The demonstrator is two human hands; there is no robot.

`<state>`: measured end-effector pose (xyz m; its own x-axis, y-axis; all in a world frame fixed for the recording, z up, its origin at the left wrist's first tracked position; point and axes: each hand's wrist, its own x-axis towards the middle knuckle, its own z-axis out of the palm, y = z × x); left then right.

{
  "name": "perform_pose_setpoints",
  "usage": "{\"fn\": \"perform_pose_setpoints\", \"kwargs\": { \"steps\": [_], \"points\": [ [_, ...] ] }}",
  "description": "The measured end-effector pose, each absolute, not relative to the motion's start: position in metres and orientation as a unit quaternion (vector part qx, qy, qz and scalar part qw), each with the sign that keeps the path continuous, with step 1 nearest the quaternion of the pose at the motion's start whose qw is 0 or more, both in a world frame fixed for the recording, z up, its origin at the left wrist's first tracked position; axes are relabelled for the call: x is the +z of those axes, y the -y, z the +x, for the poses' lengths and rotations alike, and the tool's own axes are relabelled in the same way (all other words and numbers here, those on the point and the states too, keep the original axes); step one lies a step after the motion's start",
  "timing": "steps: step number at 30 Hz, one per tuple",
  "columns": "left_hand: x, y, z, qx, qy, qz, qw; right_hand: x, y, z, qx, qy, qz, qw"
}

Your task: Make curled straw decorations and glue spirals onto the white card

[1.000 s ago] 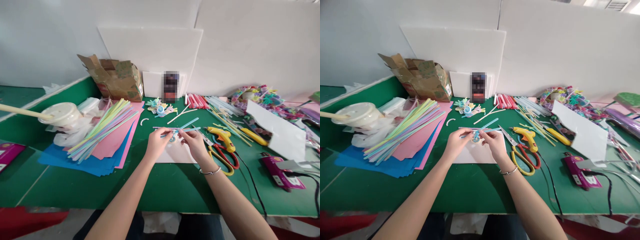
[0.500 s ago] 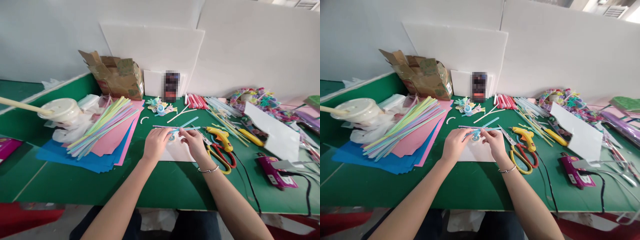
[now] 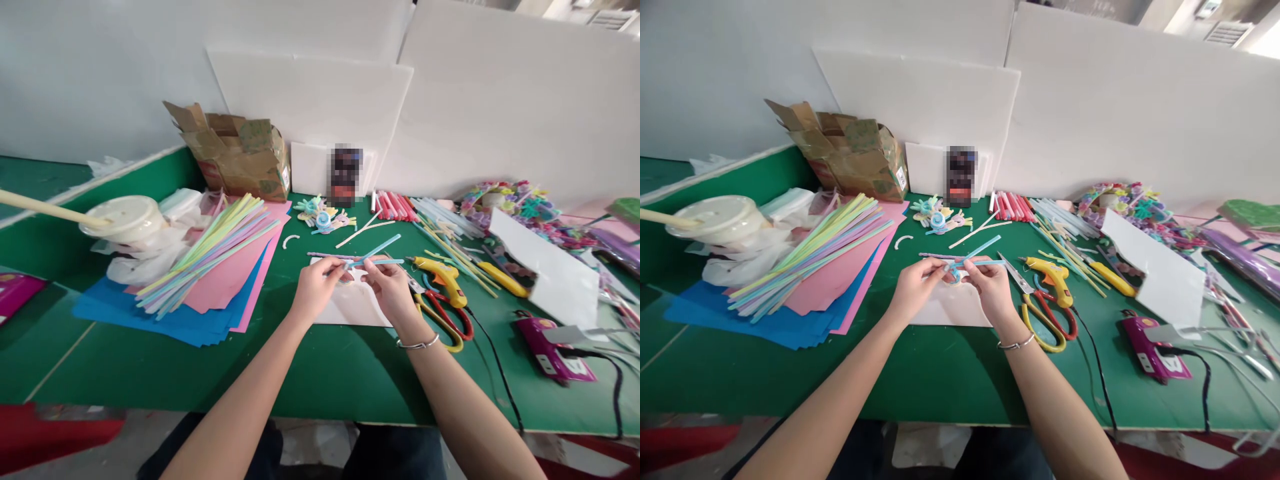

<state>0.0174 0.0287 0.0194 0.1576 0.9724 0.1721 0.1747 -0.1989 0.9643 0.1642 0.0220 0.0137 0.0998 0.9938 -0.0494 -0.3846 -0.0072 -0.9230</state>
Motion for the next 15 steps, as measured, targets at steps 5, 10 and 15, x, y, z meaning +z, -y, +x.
{"fn": "perform_pose_setpoints", "kwargs": {
  "steps": [5, 10, 15],
  "points": [
    [0.0198, -0.0305, 0.0174, 0.453, -0.420, 0.589, 0.522, 0.0139, -0.0223, 0.1650, 0.611, 0.326, -0.404, 0.598],
    [0.0246, -0.0265, 0.0191, 0.433, -0.395, 0.618, 0.524, 0.0174, -0.0220, 0.1665, 0.639, 0.340, -0.390, 0.570],
    [0.0236, -0.0224, 0.0225, 0.442, -0.400, 0.631, 0.498, 0.0198, -0.0210, 0.1661, 0.618, 0.359, -0.397, 0.576]
  ]
}}
